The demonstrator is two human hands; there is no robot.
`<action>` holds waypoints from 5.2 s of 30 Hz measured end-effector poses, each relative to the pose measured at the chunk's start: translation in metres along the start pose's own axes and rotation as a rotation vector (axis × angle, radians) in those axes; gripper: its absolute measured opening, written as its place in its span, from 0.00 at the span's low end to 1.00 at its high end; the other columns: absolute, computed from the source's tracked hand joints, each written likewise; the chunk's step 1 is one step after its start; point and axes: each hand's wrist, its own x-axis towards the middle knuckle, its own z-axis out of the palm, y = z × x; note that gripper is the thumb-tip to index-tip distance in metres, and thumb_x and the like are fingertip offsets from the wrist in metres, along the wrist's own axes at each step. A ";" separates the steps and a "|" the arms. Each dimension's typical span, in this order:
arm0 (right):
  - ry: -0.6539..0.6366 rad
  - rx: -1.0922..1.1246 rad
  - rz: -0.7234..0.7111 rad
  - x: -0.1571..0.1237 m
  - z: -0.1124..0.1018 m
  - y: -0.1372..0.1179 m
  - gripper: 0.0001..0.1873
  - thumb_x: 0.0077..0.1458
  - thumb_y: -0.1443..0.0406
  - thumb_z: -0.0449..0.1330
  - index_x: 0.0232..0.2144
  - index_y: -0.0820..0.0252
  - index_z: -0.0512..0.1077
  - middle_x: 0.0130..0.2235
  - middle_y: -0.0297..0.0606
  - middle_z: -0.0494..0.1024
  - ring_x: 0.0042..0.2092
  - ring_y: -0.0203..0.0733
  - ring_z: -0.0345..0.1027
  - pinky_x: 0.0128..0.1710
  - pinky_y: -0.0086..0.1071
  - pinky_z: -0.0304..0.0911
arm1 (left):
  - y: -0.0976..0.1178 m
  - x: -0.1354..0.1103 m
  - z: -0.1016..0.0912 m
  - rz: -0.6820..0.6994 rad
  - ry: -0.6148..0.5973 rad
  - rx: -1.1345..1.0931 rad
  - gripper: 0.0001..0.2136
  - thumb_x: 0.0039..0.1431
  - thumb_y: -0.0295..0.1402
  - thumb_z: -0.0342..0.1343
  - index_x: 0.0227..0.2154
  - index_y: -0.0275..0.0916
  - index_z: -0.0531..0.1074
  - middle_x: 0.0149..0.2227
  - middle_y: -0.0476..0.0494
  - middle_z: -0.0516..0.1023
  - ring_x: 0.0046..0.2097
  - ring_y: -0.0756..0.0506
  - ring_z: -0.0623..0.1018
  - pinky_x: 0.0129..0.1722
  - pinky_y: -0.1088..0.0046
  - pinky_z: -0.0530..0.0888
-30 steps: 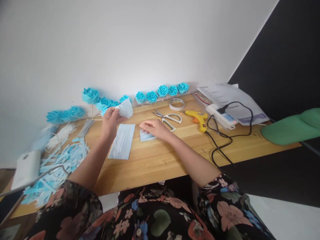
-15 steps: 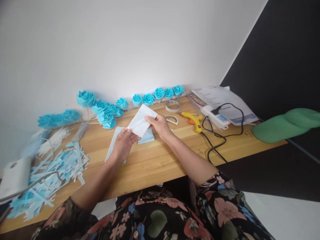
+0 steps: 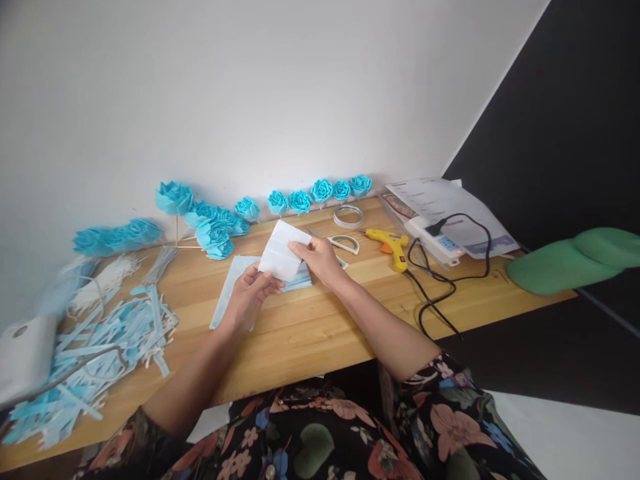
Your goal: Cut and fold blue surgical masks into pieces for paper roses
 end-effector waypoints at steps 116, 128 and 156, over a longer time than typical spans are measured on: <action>-0.418 -0.606 -0.463 -0.014 0.003 -0.007 0.14 0.57 0.64 0.61 0.46 0.53 0.79 0.43 0.38 0.83 0.39 0.41 0.75 0.42 0.33 0.67 | 0.005 0.004 -0.011 0.280 0.085 0.654 0.05 0.53 0.34 0.59 0.28 0.38 0.77 0.29 0.49 0.78 0.30 0.50 0.71 0.34 0.74 0.66; -0.514 -0.389 -0.258 -0.015 0.001 -0.017 0.45 0.49 0.60 0.68 0.66 0.50 0.56 0.46 0.37 0.76 0.41 0.38 0.72 0.44 0.33 0.69 | 0.004 0.008 -0.013 0.148 0.079 0.150 0.11 0.45 0.39 0.67 0.28 0.38 0.77 0.29 0.49 0.78 0.32 0.50 0.74 0.37 0.73 0.69; -0.387 -0.555 -0.374 -0.014 0.005 -0.010 0.30 0.52 0.69 0.59 0.59 0.54 0.68 0.39 0.35 0.77 0.36 0.36 0.70 0.41 0.31 0.68 | 0.007 0.007 -0.014 0.267 0.101 0.380 0.09 0.51 0.39 0.64 0.25 0.38 0.76 0.29 0.49 0.76 0.30 0.51 0.71 0.31 0.76 0.67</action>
